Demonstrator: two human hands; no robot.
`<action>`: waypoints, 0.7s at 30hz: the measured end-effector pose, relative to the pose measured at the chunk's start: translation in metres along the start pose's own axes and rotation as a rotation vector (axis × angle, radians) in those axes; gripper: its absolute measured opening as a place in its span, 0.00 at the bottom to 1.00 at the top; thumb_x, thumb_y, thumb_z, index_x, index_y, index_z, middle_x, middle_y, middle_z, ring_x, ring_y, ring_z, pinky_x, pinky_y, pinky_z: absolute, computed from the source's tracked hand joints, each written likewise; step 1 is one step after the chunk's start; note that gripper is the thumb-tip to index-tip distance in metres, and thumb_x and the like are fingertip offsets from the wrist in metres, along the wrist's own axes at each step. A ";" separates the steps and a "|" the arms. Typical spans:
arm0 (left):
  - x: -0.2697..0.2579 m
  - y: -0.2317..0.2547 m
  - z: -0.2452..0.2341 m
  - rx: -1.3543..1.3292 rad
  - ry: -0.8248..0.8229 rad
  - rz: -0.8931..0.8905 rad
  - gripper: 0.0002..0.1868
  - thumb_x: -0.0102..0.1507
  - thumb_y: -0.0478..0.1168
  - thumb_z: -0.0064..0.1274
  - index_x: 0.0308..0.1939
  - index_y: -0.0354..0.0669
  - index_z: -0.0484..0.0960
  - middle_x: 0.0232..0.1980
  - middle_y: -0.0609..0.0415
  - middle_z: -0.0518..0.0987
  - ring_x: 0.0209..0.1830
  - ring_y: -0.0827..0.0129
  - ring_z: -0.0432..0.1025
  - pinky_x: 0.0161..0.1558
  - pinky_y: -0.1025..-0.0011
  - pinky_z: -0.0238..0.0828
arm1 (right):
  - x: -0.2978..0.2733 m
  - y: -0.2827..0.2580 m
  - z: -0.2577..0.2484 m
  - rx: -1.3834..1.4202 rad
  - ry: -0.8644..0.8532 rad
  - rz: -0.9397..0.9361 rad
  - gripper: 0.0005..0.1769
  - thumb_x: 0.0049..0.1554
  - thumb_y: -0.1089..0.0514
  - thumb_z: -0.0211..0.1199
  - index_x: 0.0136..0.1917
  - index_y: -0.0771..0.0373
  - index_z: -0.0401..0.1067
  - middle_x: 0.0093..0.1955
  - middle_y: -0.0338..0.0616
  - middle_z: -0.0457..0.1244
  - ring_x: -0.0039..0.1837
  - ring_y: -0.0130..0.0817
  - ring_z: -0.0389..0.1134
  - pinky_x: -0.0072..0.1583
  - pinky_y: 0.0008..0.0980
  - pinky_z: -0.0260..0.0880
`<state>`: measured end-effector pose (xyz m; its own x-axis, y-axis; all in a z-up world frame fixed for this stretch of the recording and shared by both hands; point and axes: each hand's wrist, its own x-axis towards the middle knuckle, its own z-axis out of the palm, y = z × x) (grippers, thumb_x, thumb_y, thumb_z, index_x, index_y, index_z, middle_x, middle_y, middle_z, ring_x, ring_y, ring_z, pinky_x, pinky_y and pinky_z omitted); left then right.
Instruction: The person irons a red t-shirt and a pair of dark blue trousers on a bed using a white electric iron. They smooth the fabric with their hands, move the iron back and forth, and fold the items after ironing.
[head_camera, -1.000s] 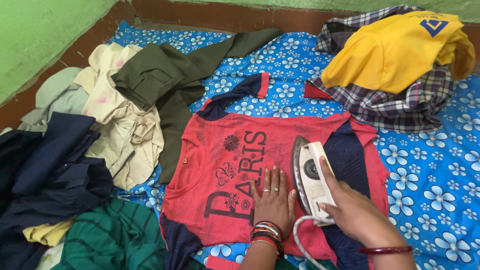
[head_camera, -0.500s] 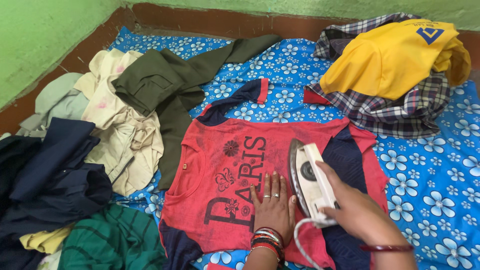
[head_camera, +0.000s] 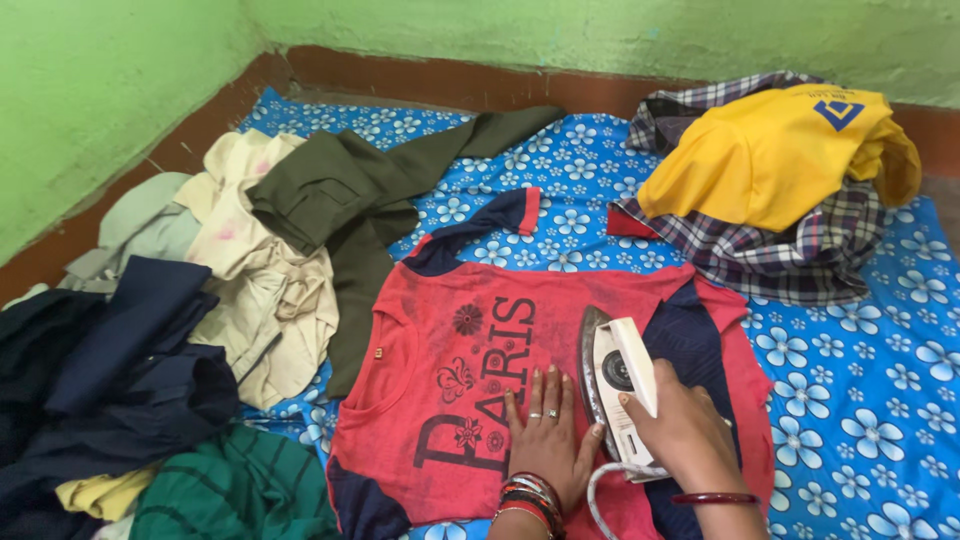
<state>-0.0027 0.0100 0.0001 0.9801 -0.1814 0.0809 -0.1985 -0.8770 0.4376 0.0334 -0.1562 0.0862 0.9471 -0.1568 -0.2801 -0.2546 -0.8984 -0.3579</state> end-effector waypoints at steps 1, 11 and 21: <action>0.000 -0.001 -0.001 -0.002 0.020 0.018 0.43 0.70 0.61 0.35 0.76 0.29 0.52 0.82 0.36 0.47 0.83 0.49 0.33 0.72 0.37 0.16 | 0.000 0.001 0.002 -0.008 0.001 0.016 0.29 0.55 0.40 0.65 0.62 0.56 0.64 0.53 0.61 0.71 0.61 0.61 0.69 0.60 0.58 0.69; -0.025 -0.040 -0.047 -0.297 -0.115 0.008 0.38 0.66 0.65 0.44 0.70 0.42 0.69 0.78 0.42 0.62 0.79 0.53 0.53 0.79 0.48 0.39 | 0.005 0.005 0.016 0.024 0.069 0.018 0.26 0.57 0.42 0.63 0.60 0.58 0.64 0.54 0.63 0.70 0.62 0.64 0.69 0.60 0.61 0.69; -0.085 -0.119 -0.107 0.258 -0.160 -0.426 0.51 0.60 0.61 0.56 0.79 0.48 0.48 0.82 0.38 0.41 0.83 0.46 0.32 0.75 0.38 0.25 | 0.024 0.020 0.034 0.045 0.149 -0.022 0.27 0.56 0.47 0.66 0.63 0.60 0.66 0.54 0.68 0.69 0.61 0.68 0.69 0.62 0.58 0.70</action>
<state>-0.0615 0.1772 0.0371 0.9649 0.1671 -0.2028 0.2020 -0.9653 0.1656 0.0446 -0.1635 0.0419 0.9703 -0.1994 -0.1372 -0.2386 -0.8836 -0.4029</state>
